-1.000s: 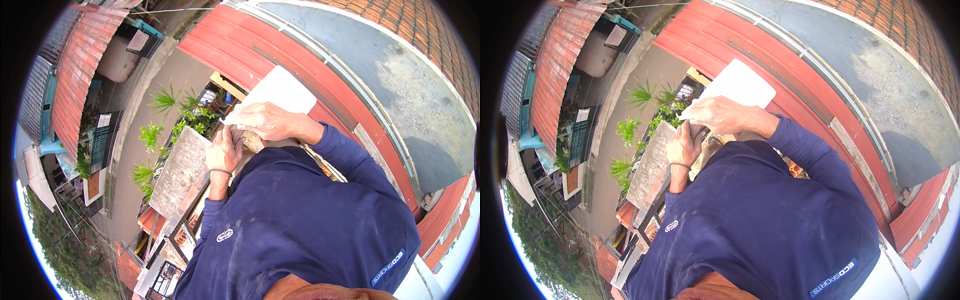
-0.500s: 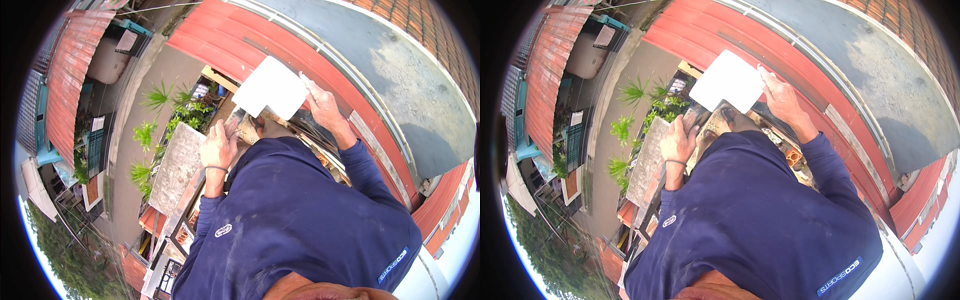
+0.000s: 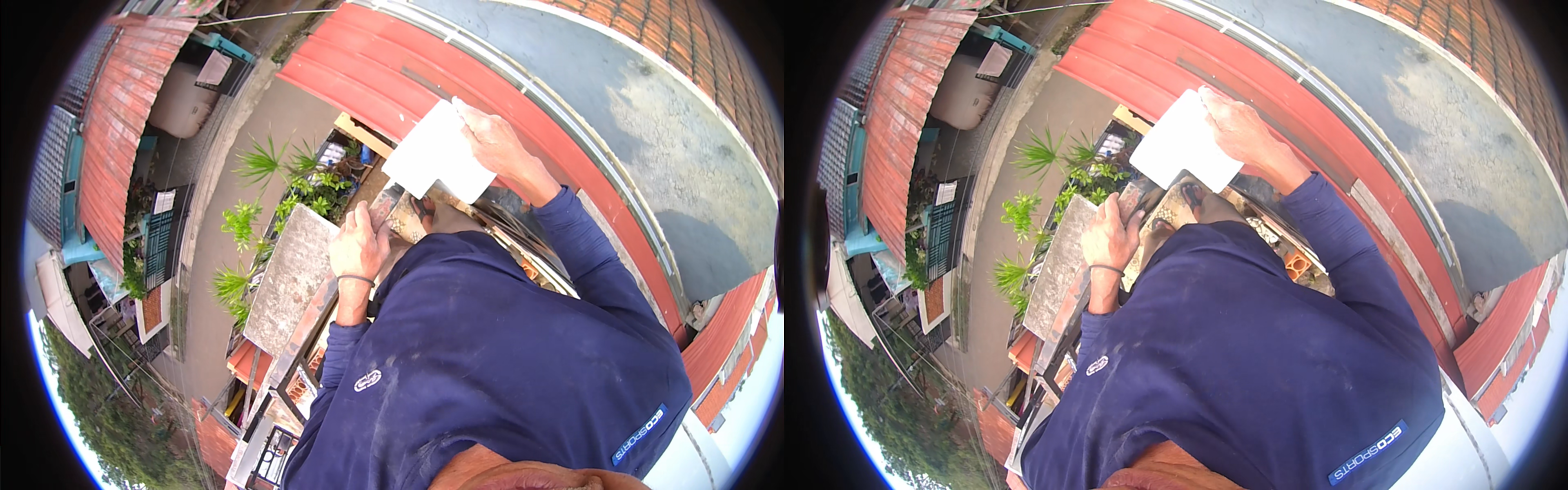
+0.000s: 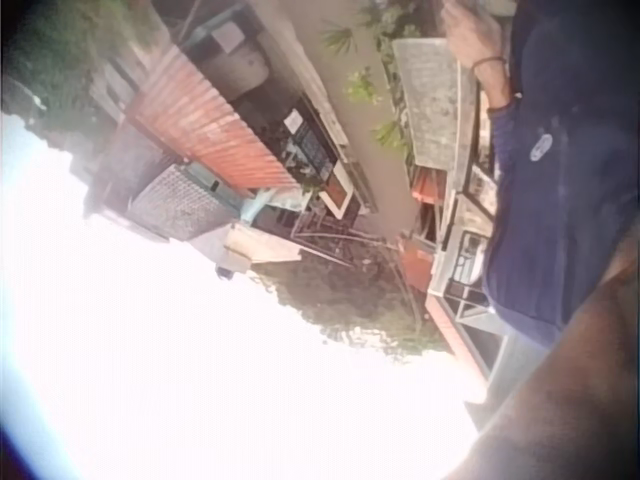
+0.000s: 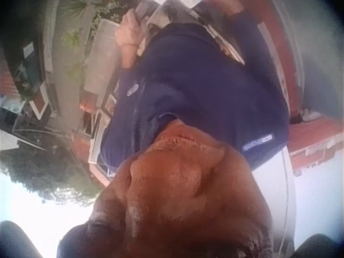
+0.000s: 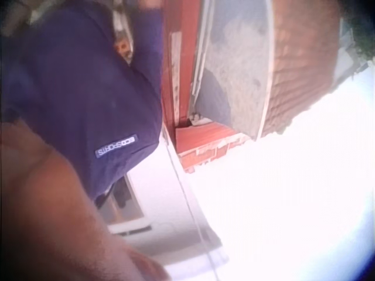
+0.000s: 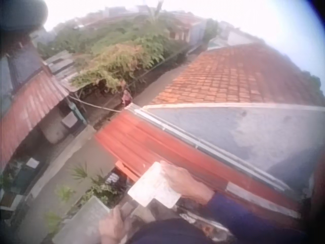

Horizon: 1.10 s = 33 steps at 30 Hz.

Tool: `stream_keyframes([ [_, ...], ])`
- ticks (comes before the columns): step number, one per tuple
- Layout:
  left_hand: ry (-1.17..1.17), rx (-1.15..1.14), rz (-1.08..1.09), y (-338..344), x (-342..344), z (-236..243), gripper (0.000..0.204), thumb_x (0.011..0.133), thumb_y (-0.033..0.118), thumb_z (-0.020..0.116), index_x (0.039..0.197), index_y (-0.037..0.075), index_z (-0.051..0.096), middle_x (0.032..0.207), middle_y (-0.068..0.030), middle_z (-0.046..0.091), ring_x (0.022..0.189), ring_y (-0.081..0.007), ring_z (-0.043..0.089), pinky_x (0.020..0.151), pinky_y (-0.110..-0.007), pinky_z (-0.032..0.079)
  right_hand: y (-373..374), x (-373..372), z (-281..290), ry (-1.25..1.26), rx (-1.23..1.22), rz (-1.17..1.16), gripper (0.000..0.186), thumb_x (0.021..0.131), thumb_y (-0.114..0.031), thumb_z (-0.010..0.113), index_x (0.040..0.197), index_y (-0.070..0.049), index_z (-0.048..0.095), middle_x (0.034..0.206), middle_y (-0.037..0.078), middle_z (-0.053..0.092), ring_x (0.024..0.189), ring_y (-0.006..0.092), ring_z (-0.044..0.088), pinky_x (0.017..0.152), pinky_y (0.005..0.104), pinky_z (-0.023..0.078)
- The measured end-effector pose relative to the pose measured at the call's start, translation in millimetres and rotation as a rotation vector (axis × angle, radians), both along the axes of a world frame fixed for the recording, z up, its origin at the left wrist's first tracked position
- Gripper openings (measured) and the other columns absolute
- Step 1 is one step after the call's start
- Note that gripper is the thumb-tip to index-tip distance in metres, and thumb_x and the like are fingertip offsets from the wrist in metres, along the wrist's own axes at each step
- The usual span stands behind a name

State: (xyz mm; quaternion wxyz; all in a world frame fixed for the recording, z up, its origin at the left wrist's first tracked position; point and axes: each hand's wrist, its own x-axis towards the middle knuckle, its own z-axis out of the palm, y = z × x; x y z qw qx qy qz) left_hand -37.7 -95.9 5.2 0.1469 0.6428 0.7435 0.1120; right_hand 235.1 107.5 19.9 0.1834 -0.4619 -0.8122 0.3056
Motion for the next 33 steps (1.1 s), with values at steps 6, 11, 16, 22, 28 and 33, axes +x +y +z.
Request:
stream_keyframes([
  [6, -0.006, -0.010, 0.016, -0.4, 0.2, 0.4, 0.056, 0.094, 0.042, 0.078, 0.136, 0.009, 0.060, 0.112, -0.0180, 0.075, 0.091, -0.0417, 0.075, 0.075, -0.051, 0.060, 25.7, -23.5, 2.5, -0.083, -0.053, 0.069, 0.047, 0.109, -0.013, 0.051, 0.152, 0.004, 0.053, 0.148, 0.029, 0.061, 0.133, 0.0461, 0.062, 0.112, 0.0513, 0.051],
  [11, -0.010, -0.006, 0.021, -1.3, 0.9, -0.6, 0.057, 0.094, 0.043, 0.078, 0.137, 0.009, 0.060, 0.113, -0.0180, 0.074, 0.091, -0.0423, 0.075, 0.076, -0.051, 0.060, 28.8, -44.1, 14.5, 0.125, 0.010, 0.104, 0.045, 0.111, -0.018, 0.055, 0.152, 0.000, 0.056, 0.148, 0.023, 0.064, 0.137, 0.0412, 0.061, 0.116, 0.0485, 0.049],
  [16, 0.002, -0.029, 0.028, 0.7, 1.4, 1.3, 0.061, 0.092, 0.040, 0.080, 0.139, 0.008, 0.059, 0.112, -0.0174, 0.073, 0.094, -0.0402, 0.075, 0.076, -0.050, 0.061, 0.8, -41.5, 26.8, 0.302, 0.277, 0.183, 0.043, 0.111, -0.012, 0.056, 0.152, -0.001, 0.057, 0.151, 0.019, 0.064, 0.142, 0.0389, 0.059, 0.121, 0.0467, 0.047],
  [22, 0.039, -0.061, 0.002, 0.9, 1.1, 6.3, 0.064, 0.090, 0.036, 0.081, 0.141, 0.004, 0.058, 0.112, -0.0159, 0.071, 0.096, -0.0359, 0.076, 0.078, -0.046, 0.062, -30.5, 30.9, 32.8, 0.197, 0.163, -0.153, 0.044, 0.111, -0.018, 0.057, 0.152, 0.000, 0.058, 0.151, 0.019, 0.064, 0.142, 0.0390, 0.059, 0.121, 0.0491, 0.046],
  [28, 0.011, -0.066, 0.003, 1.6, 0.7, 5.4, 0.063, 0.091, 0.035, 0.080, 0.140, 0.003, 0.058, 0.112, -0.0166, 0.071, 0.097, -0.0361, 0.075, 0.079, -0.046, 0.062, -62.7, 52.6, 13.8, 0.057, -0.048, -0.236, 0.046, 0.111, -0.017, 0.054, 0.153, 0.002, 0.055, 0.144, 0.025, 0.067, 0.136, 0.0430, 0.063, 0.118, 0.0492, 0.049],
  [33, 0.010, -0.077, 0.004, 0.7, 1.3, 7.0, 0.062, 0.091, 0.035, 0.079, 0.140, 0.003, 0.058, 0.113, -0.0169, 0.071, 0.098, -0.0359, 0.075, 0.080, -0.046, 0.062, -56.9, 41.9, 7.4, -0.014, -0.048, -0.173, 0.044, 0.108, -0.010, 0.053, 0.149, 0.006, 0.054, 0.134, 0.032, 0.068, 0.123, 0.0480, 0.067, 0.112, 0.0515, 0.052],
])
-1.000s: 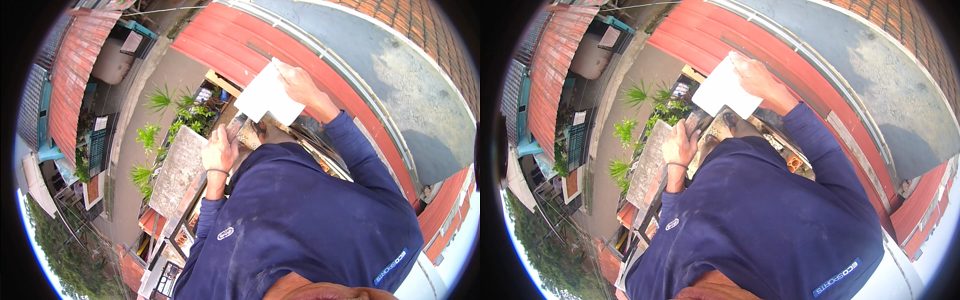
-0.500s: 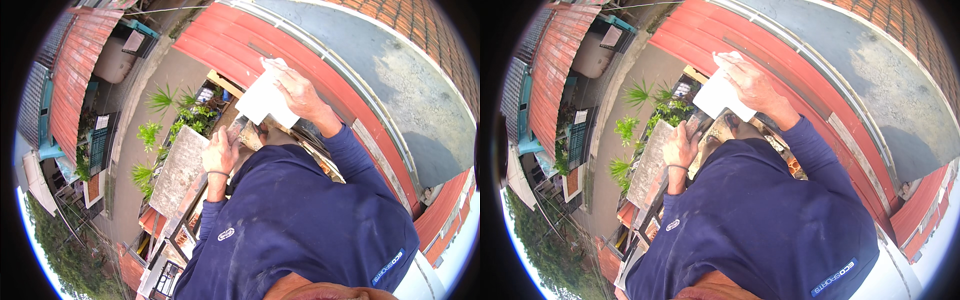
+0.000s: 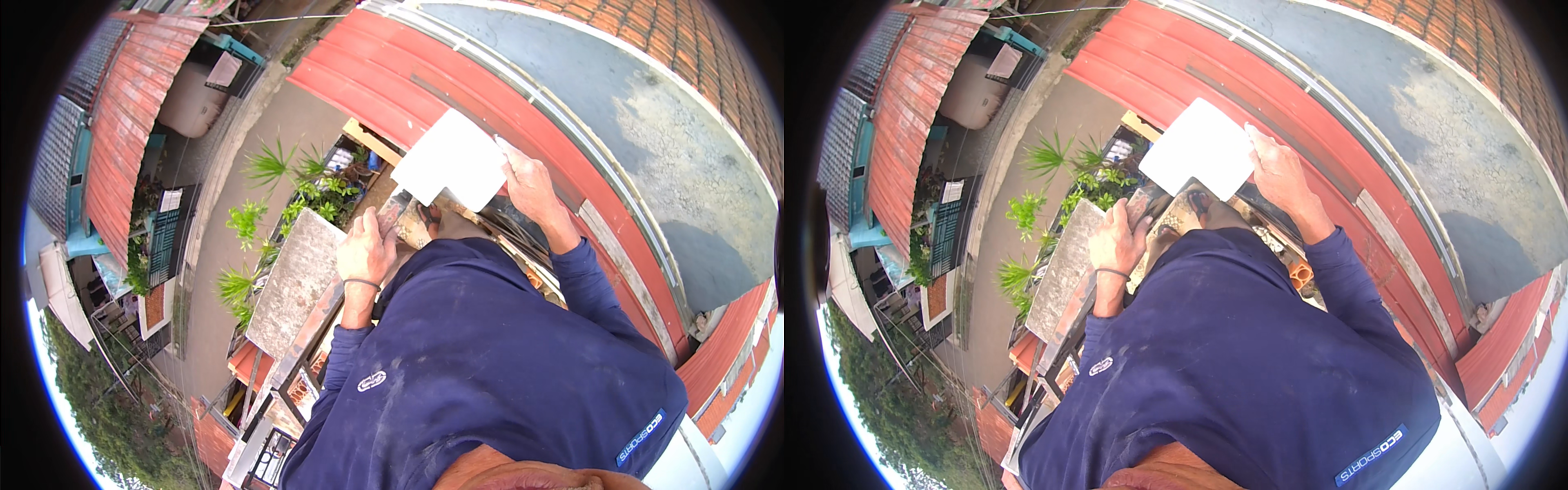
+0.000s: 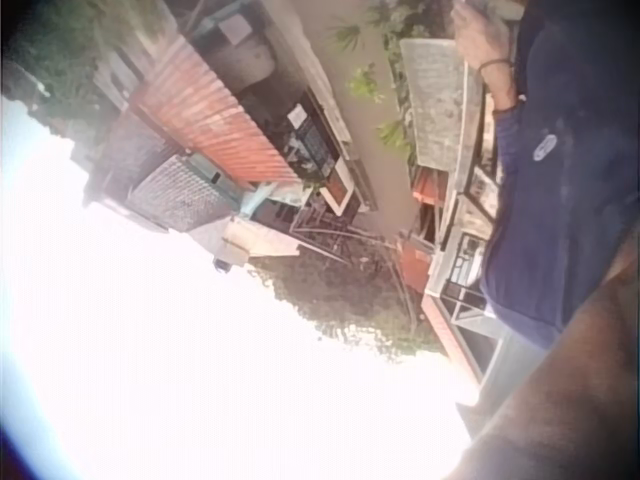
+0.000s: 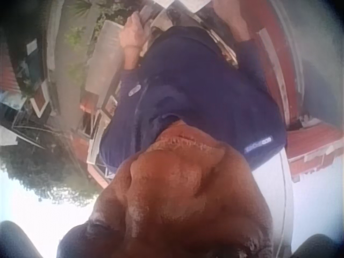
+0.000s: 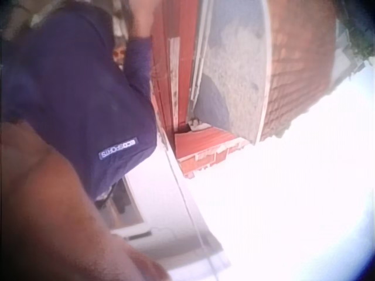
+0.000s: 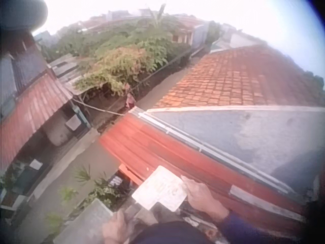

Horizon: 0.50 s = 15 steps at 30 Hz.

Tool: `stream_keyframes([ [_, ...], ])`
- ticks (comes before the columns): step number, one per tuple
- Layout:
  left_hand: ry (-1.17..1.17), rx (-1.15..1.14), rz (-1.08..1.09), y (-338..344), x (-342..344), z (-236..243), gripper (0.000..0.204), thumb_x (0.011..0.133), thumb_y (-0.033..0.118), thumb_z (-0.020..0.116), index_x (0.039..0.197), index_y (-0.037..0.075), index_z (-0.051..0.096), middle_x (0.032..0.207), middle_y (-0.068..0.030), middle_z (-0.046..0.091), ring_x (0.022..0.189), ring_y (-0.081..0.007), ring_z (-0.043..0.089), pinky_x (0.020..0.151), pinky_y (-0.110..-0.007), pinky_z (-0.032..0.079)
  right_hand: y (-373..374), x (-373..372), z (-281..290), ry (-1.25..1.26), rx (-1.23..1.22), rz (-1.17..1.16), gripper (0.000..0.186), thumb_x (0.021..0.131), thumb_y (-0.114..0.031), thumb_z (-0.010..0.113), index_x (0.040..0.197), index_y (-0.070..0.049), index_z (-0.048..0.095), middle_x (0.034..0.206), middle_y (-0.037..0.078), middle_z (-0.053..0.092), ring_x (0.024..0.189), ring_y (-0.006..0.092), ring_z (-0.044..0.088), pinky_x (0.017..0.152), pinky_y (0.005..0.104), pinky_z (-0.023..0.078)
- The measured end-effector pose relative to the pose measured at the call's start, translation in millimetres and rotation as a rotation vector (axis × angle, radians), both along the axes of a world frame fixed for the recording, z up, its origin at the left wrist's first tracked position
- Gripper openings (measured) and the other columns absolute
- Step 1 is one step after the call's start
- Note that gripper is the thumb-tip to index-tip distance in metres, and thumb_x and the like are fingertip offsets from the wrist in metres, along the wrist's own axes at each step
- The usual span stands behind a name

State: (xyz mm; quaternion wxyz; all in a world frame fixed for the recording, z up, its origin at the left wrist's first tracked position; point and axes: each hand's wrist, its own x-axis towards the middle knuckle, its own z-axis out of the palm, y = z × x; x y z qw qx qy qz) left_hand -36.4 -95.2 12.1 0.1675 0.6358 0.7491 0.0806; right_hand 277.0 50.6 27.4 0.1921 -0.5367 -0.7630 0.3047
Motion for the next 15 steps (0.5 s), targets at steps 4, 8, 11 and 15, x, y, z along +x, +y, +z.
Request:
stream_keyframes([
  [4, 0.009, -0.006, -0.002, 0.5, 0.9, 0.3, 0.062, 0.091, 0.034, 0.079, 0.140, 0.003, 0.057, 0.113, -0.0169, 0.071, 0.096, -0.0361, 0.075, 0.079, -0.047, 0.061, 19.5, -11.8, -1.1, -0.035, 0.089, 0.084, 0.044, 0.106, -0.008, 0.053, 0.147, 0.008, 0.053, 0.127, 0.035, 0.068, 0.118, 0.0500, 0.069, 0.106, 0.0538, 0.053],
  [8, 0.004, 0.007, -0.004, -0.7, 0.5, -1.0, 0.062, 0.092, 0.034, 0.079, 0.140, 0.002, 0.057, 0.113, -0.0173, 0.071, 0.096, -0.0366, 0.075, 0.079, -0.047, 0.061, 36.6, -29.6, -3.6, -0.097, 0.063, 0.111, 0.047, 0.108, -0.013, 0.053, 0.151, 0.007, 0.053, 0.130, 0.034, 0.069, 0.120, 0.0482, 0.068, 0.102, 0.0518, 0.054],
  [11, 0.007, 0.024, -0.010, -1.8, -0.1, -2.8, 0.062, 0.092, 0.035, 0.078, 0.140, 0.002, 0.057, 0.112, -0.0179, 0.071, 0.095, -0.0371, 0.075, 0.079, -0.047, 0.061, 47.5, -42.9, -4.3, -0.034, 0.124, 0.140, 0.047, 0.107, -0.012, 0.053, 0.150, 0.007, 0.054, 0.133, 0.035, 0.068, 0.122, 0.0484, 0.067, 0.103, 0.0527, 0.053],
  [15, 0.003, 0.020, -0.009, -1.1, -1.2, -3.6, 0.062, 0.093, 0.036, 0.078, 0.140, 0.001, 0.058, 0.111, -0.0185, 0.071, 0.094, -0.0372, 0.074, 0.079, -0.047, 0.061, 62.0, -59.0, -4.6, -0.071, 0.070, 0.152, 0.046, 0.107, -0.012, 0.053, 0.148, 0.008, 0.055, 0.135, 0.034, 0.066, 0.125, 0.0486, 0.066, 0.106, 0.0530, 0.053],
])
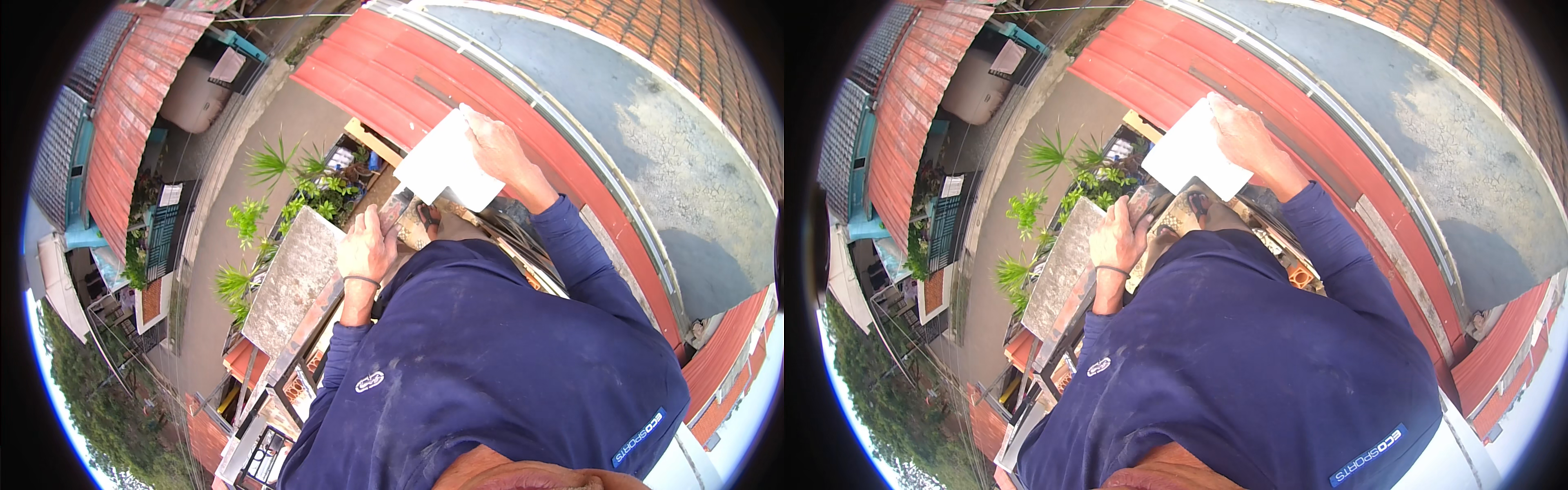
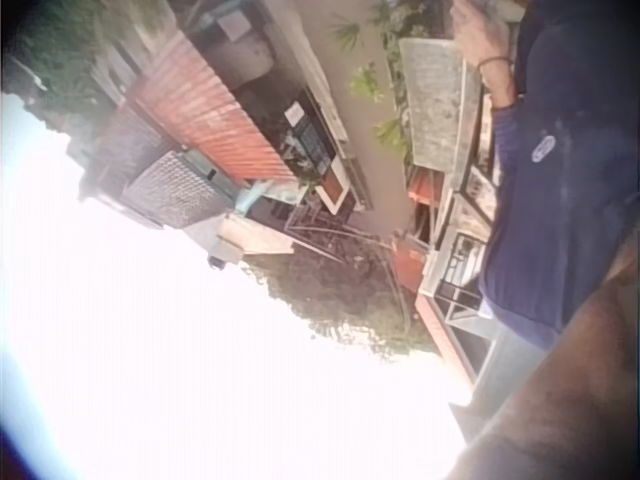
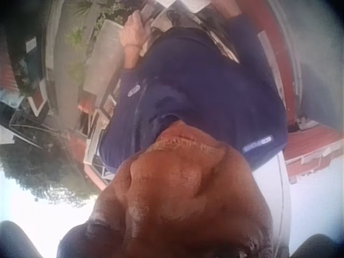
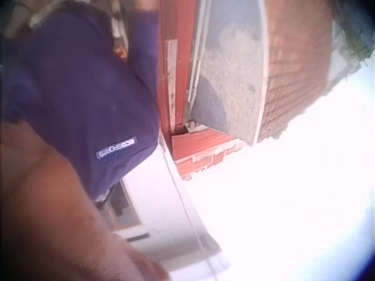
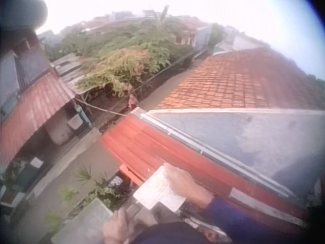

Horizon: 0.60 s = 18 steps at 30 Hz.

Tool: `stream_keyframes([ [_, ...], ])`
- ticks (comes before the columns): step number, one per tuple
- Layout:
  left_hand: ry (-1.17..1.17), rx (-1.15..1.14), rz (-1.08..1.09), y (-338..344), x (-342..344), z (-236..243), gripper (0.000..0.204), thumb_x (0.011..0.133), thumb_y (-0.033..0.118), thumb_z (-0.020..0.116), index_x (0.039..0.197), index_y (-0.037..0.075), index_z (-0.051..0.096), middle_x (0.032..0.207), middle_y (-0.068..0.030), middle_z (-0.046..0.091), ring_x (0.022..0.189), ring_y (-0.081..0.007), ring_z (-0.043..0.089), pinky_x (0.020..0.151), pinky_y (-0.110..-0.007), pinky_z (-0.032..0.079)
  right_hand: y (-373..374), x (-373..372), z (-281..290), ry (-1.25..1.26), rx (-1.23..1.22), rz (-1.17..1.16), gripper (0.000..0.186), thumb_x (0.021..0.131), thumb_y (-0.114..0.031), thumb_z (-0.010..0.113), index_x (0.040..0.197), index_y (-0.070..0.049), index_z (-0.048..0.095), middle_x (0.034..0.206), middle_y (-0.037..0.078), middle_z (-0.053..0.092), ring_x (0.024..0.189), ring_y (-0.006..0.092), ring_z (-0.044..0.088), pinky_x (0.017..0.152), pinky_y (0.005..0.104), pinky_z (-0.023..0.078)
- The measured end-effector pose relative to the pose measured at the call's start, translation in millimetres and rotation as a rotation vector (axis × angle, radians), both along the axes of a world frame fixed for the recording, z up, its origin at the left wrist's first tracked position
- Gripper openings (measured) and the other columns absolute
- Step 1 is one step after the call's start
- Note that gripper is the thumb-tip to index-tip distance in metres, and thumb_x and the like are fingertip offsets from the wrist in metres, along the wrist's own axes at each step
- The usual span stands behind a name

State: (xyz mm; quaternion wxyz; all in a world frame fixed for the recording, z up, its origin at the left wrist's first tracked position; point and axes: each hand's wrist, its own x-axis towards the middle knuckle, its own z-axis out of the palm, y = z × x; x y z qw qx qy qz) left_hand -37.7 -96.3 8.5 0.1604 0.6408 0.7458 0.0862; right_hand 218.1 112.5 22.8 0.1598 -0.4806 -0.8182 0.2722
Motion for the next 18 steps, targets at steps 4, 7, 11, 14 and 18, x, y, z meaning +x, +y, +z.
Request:
stream_keyframes([
  [4, 0.003, -0.003, -0.001, 1.0, -1.0, 1.5, 0.062, 0.092, 0.036, 0.078, 0.140, 0.002, 0.058, 0.111, -0.0178, 0.071, 0.095, -0.0368, 0.074, 0.079, -0.047, 0.061, 10.2, -20.2, -1.1, 0.066, 0.133, 0.037, 0.041, 0.107, -0.015, 0.056, 0.142, 0.006, 0.058, 0.142, 0.030, 0.065, 0.132, 0.0455, 0.063, 0.109, 0.0520, 0.052],
  [7, -0.006, 0.008, -0.001, -0.1, -1.2, 2.3, 0.061, 0.092, 0.036, 0.078, 0.140, 0.002, 0.058, 0.111, -0.0173, 0.071, 0.095, -0.0367, 0.075, 0.079, -0.047, 0.061, 11.2, -31.6, 2.9, 0.206, 0.192, 0.165, 0.041, 0.109, -0.017, 0.057, 0.145, 0.003, 0.060, 0.148, 0.026, 0.063, 0.138, 0.0420, 0.059, 0.114, 0.0510, 0.049],
  [11, -0.017, 0.020, 0.003, -2.3, -1.4, -0.1, 0.061, 0.092, 0.036, 0.078, 0.140, 0.003, 0.058, 0.111, -0.0169, 0.071, 0.096, -0.0367, 0.075, 0.079, -0.046, 0.061, 11.0, -32.4, 15.5, 0.192, 0.409, 0.310, 0.041, 0.110, -0.019, 0.057, 0.148, -0.004, 0.062, 0.151, 0.018, 0.064, 0.140, 0.0381, 0.059, 0.120, 0.0504, 0.043],
  [14, -0.029, 0.052, 0.015, -3.4, -2.6, -2.9, 0.059, 0.094, 0.041, 0.077, 0.139, 0.008, 0.059, 0.112, -0.0162, 0.073, 0.092, -0.0392, 0.075, 0.075, -0.049, 0.061, 16.4, -25.2, 22.5, -0.037, 0.510, 0.210, 0.040, 0.110, -0.019, 0.059, 0.149, -0.009, 0.064, 0.150, 0.014, 0.065, 0.149, 0.0338, 0.052, 0.125, 0.0471, 0.040],
  [18, -0.018, 0.039, 0.025, -4.3, -3.1, -5.9, 0.058, 0.096, 0.046, 0.076, 0.139, 0.010, 0.058, 0.113, -0.0160, 0.074, 0.089, -0.0402, 0.076, 0.073, -0.050, 0.060, 27.2, -21.4, 16.0, -0.253, 0.386, 0.340, 0.034, 0.102, -0.011, 0.061, 0.135, -0.005, 0.068, 0.135, 0.015, 0.070, 0.137, 0.0333, 0.059, 0.121, 0.0472, 0.042],
])
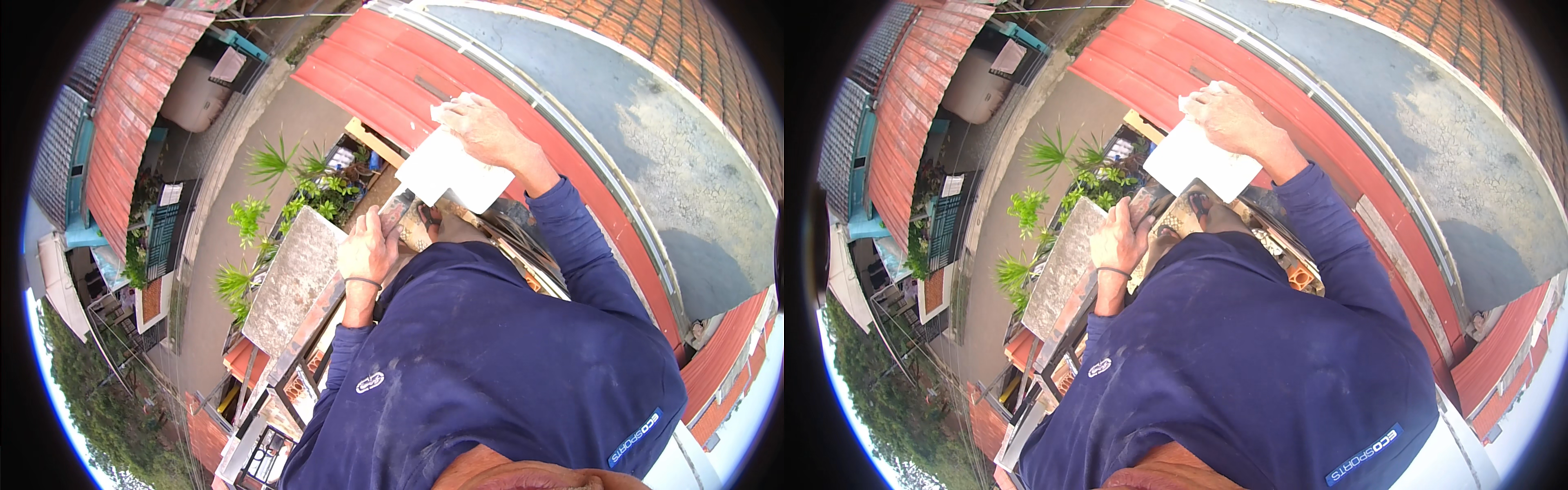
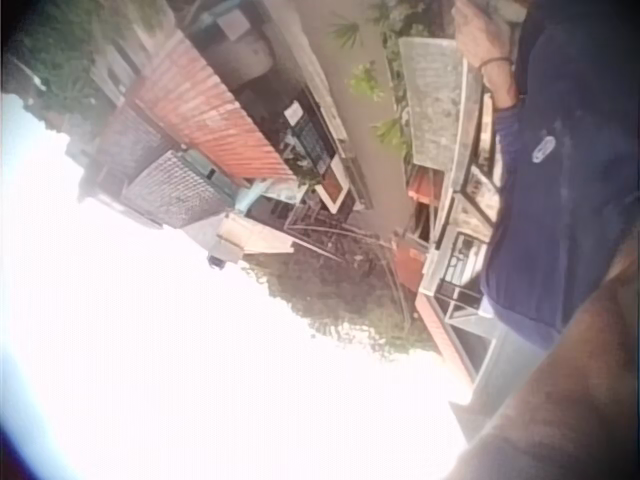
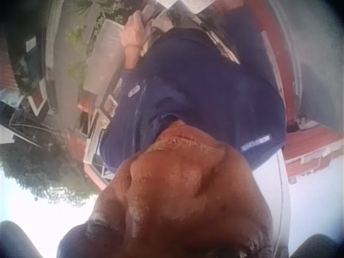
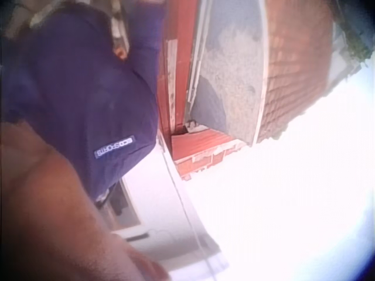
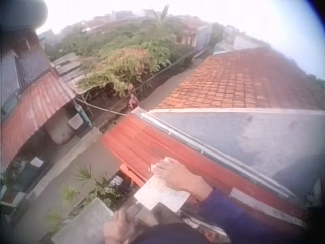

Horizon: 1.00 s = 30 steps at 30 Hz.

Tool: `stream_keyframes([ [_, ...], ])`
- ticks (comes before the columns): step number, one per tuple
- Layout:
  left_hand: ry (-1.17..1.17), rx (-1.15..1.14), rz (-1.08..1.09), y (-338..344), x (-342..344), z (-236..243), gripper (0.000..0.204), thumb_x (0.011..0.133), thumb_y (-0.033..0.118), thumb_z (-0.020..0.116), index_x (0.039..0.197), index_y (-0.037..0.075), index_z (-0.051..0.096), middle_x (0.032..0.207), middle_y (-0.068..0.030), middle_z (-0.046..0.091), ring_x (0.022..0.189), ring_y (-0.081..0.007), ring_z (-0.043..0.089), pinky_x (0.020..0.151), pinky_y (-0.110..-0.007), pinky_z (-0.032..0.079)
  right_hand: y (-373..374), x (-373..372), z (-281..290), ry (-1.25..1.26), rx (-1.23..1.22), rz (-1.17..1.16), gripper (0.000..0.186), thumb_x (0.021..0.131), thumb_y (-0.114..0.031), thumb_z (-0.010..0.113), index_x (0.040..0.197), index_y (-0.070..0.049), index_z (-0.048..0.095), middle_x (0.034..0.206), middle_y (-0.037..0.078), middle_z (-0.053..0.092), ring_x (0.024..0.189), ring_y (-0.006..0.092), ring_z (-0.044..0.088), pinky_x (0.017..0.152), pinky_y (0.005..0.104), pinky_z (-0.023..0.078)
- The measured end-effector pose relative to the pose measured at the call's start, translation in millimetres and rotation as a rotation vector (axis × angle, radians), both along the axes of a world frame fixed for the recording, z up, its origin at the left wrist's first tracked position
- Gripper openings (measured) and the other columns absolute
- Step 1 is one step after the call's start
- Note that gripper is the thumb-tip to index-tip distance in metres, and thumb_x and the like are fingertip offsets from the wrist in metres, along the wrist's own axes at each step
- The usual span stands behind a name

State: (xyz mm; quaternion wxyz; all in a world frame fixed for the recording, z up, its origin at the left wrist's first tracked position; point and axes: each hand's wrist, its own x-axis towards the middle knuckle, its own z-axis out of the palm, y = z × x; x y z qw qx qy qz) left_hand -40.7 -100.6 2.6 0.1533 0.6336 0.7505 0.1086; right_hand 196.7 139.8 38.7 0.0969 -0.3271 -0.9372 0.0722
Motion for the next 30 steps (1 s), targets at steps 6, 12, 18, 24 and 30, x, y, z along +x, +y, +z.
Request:
stream_keyframes([
  [6, 0.002, 0.007, 0.000, -0.2, 0.0, -1.0, 0.059, 0.096, 0.046, 0.076, 0.139, 0.010, 0.058, 0.112, -0.0160, 0.073, 0.089, -0.0403, 0.076, 0.073, -0.050, 0.060, 0.9, -9.3, -17.3, 0.045, 0.000, 0.136, 0.013, 0.090, -0.007, 0.062, 0.100, -0.003, 0.070, 0.104, 0.014, 0.073, 0.112, 0.0320, 0.068, 0.106, 0.0462, 0.049],
  [12, -0.004, 0.019, 0.008, 2.4, 1.6, 2.7, 0.058, 0.095, 0.045, 0.077, 0.138, 0.010, 0.058, 0.111, -0.0155, 0.073, 0.092, -0.0404, 0.075, 0.074, -0.051, 0.060, -22.0, -34.5, -12.8, 0.101, -0.074, 0.266, 0.011, 0.088, -0.009, 0.065, 0.097, -0.006, 0.071, 0.099, 0.012, 0.073, 0.102, 0.0308, 0.069, 0.097, 0.0443, 0.051],
  [18, -0.001, -0.038, 0.005, 4.8, 3.6, 8.5, 0.062, 0.093, 0.040, 0.079, 0.139, 0.003, 0.059, 0.109, -0.0173, 0.071, 0.094, -0.0368, 0.075, 0.078, -0.047, 0.061, -43.1, -56.3, -14.8, 0.107, -0.121, 0.329, 0.011, 0.088, -0.011, 0.066, 0.097, -0.006, 0.070, 0.098, 0.011, 0.072, 0.098, 0.0302, 0.068, 0.094, 0.0428, 0.051],
  [24, -0.002, 0.003, -0.005, 5.6, 3.7, 5.8, 0.062, 0.092, 0.040, 0.080, 0.138, 0.003, 0.060, 0.107, -0.0160, 0.071, 0.093, -0.0357, 0.075, 0.076, -0.046, 0.061, -66.3, -61.0, -4.7, 0.392, -0.062, 0.399, 0.020, 0.094, -0.014, 0.065, 0.110, -0.005, 0.073, 0.114, 0.010, 0.075, 0.112, 0.0286, 0.070, 0.106, 0.0425, 0.052],
  [30, -0.021, -0.017, 0.013, -0.2, 0.7, 3.2, 0.060, 0.095, 0.042, 0.077, 0.141, 0.010, 0.058, 0.109, -0.0159, 0.073, 0.092, -0.0392, 0.075, 0.074, -0.049, 0.060, -84.7, 24.6, 16.9, 0.490, 0.043, -0.122, 0.036, 0.096, -0.006, 0.070, 0.132, -0.002, 0.071, 0.128, 0.017, 0.075, 0.124, 0.0339, 0.071, 0.110, 0.0463, 0.056],
])
